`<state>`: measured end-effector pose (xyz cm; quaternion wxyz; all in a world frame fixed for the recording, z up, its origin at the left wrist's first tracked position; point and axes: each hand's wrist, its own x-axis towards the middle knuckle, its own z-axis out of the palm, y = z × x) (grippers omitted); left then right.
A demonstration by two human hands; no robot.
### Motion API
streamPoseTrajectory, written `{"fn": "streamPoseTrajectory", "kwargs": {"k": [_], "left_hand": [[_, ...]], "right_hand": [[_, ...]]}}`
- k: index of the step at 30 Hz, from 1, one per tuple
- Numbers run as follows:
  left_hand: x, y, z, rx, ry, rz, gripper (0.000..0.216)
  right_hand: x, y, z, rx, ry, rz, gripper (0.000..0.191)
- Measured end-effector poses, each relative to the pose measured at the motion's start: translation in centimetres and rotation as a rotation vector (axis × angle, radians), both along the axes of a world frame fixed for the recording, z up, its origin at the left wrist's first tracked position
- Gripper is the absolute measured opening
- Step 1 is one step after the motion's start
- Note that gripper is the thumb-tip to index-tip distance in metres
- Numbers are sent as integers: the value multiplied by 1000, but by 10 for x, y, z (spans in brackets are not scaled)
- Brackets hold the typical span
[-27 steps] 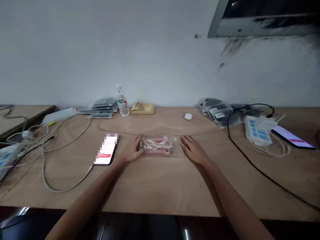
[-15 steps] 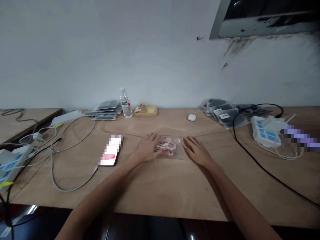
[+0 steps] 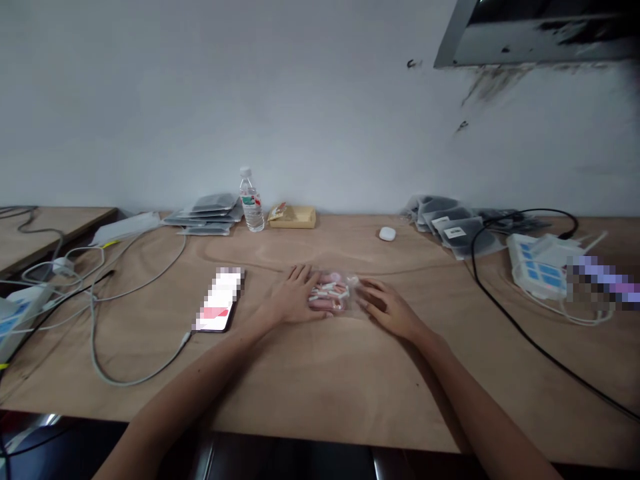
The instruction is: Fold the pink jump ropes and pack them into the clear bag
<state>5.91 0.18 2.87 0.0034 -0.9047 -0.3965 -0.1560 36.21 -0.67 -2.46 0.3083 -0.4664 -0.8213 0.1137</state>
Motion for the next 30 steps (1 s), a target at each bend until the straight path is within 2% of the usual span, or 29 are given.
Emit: {"fn": "streamPoseTrajectory", "kwargs": {"k": [7, 11, 18, 30], "left_hand": [[-1, -1, 10, -24, -4, -18, 81], [-1, -2, 13, -37, -7, -5, 78], [7, -11, 9, -51, 0, -10, 78], [12, -15, 8, -39, 35, 20, 82]], "right_hand": [[-1, -2, 9, -40, 5, 50, 34], [-3, -3, 11, -90, 75, 23, 35], [-15, 0, 2, -143, 239, -23, 43], [-20, 5, -7, -141, 243, -95, 30]]}}
